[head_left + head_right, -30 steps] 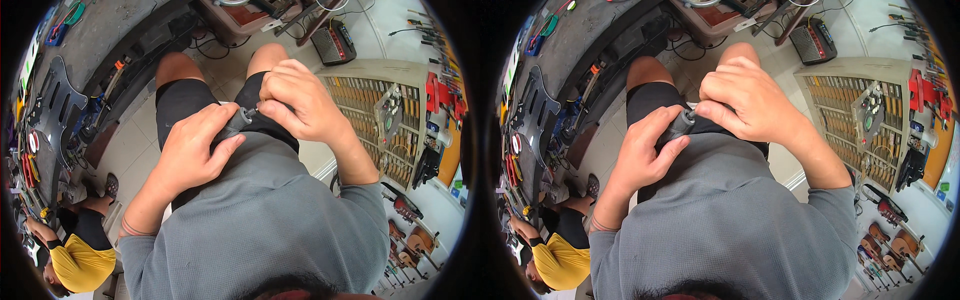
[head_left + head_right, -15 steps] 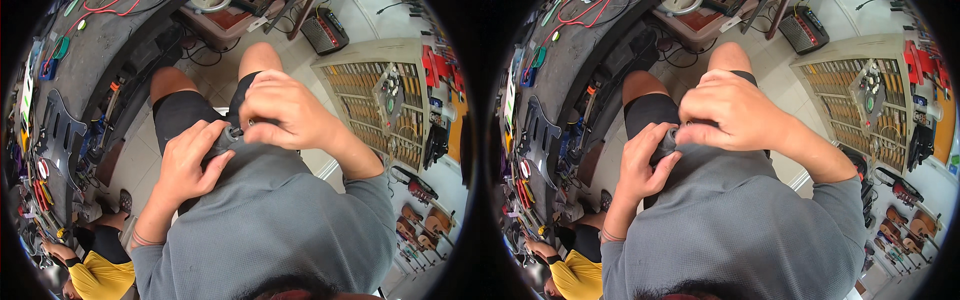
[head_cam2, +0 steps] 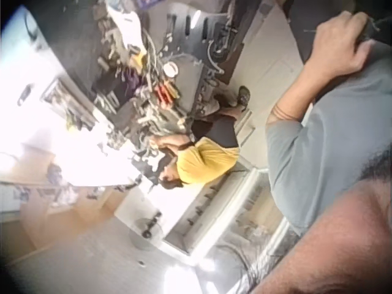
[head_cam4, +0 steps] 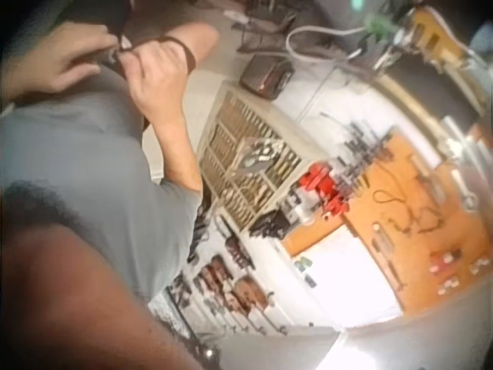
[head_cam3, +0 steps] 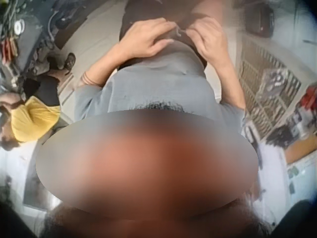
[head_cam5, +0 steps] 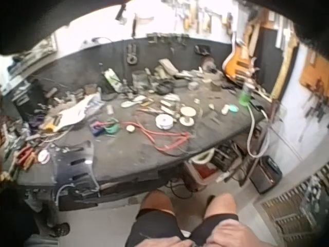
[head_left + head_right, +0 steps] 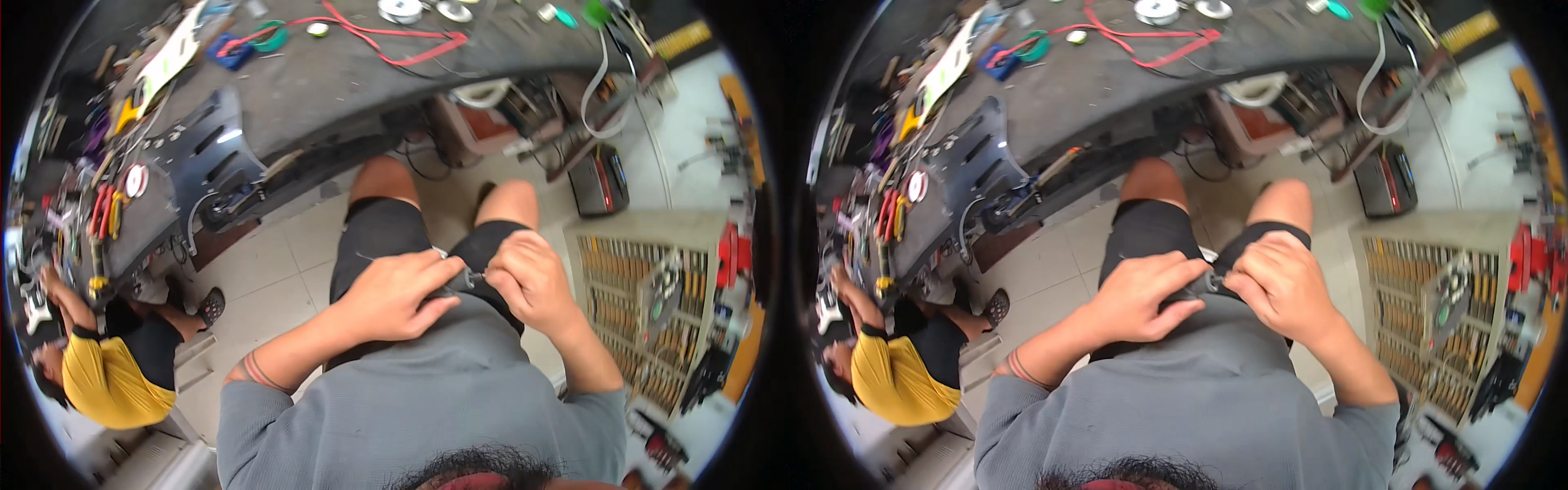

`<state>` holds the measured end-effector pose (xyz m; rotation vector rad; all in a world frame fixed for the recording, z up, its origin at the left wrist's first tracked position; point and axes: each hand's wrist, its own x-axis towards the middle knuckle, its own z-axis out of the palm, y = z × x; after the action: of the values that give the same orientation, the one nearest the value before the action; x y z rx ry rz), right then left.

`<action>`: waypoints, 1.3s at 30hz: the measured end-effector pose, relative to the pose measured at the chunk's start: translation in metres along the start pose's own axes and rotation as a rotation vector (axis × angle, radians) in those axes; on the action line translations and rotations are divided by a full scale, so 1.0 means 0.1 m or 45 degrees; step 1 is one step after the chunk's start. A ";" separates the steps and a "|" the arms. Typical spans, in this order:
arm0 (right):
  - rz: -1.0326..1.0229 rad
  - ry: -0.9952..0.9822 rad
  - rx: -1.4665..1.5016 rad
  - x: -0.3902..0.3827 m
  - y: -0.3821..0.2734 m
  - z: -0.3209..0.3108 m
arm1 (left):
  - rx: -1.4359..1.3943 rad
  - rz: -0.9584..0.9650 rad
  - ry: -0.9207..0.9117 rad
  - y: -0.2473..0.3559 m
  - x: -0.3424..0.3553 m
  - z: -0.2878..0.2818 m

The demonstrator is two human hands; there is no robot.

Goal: The person holds a guitar pickguard and fits a green pickup into a slot. They use a rotary tool to sand the edge of the pickup slot, then hold a small component and continue using the rotary tool on it.

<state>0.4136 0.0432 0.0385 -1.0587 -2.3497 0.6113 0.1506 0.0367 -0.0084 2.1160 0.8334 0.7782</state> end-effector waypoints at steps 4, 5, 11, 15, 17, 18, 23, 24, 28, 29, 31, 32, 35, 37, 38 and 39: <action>-0.020 -0.042 0.116 0.22 -0.16 -0.02 | -0.104 -0.068 0.074 -0.06 -0.19 -0.08; -0.046 -0.051 0.105 0.26 -0.17 -0.01 | -0.094 -0.063 0.102 -0.06 -0.24 -0.12; -0.088 -0.330 0.289 0.61 -0.21 0.16 | -0.198 -0.136 0.190 -0.17 -0.59 -0.31; -0.209 -0.439 0.006 0.91 -0.41 0.30 | -0.112 -0.231 0.185 -0.18 -0.85 -0.54; -0.303 -0.506 -0.150 1.06 -0.54 0.35 | -0.079 -0.192 0.197 -0.22 -0.96 -0.61; -0.413 -0.570 -0.240 1.14 -0.59 0.40 | -0.062 -0.221 0.194 -0.21 -1.02 -0.68; -0.600 -0.660 -0.186 1.32 -0.63 0.70 | -0.065 -0.221 0.196 -0.26 -1.24 -0.85; -0.553 -0.724 -0.108 1.36 -0.63 0.75 | -0.006 -0.262 0.197 -0.27 -1.27 -0.87; -0.417 -0.905 0.087 1.41 -0.55 0.90 | 0.054 -0.304 0.206 -0.28 -1.33 -0.85; -0.408 -0.893 0.084 1.38 -0.51 0.93 | 0.076 -0.329 0.203 -0.28 -1.32 -0.84; -0.076 -0.983 0.350 1.36 -0.47 0.98 | 0.100 -0.339 0.193 -0.25 -1.30 -0.85; 0.067 -1.033 0.504 1.40 -0.47 0.97 | 0.090 -0.372 0.217 -0.25 -1.29 -0.85; -0.055 -1.042 0.397 1.68 -0.40 0.79 | 0.047 -0.438 0.277 -0.23 -1.24 -0.84; -0.226 -0.397 0.386 1.88 -0.14 0.57 | -0.144 -0.474 0.468 -0.20 -1.18 -0.83; -0.008 -0.137 0.556 1.99 0.02 0.36 | -0.191 -0.518 0.547 -0.13 -1.16 -0.84; 0.106 0.193 0.432 2.10 0.27 0.13 | -0.247 -0.538 0.644 -0.13 -1.18 -0.79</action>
<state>0.2996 0.2202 0.0647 -1.0100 -1.9912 0.8915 0.0178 -0.0133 -0.0055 1.5103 1.3544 1.1227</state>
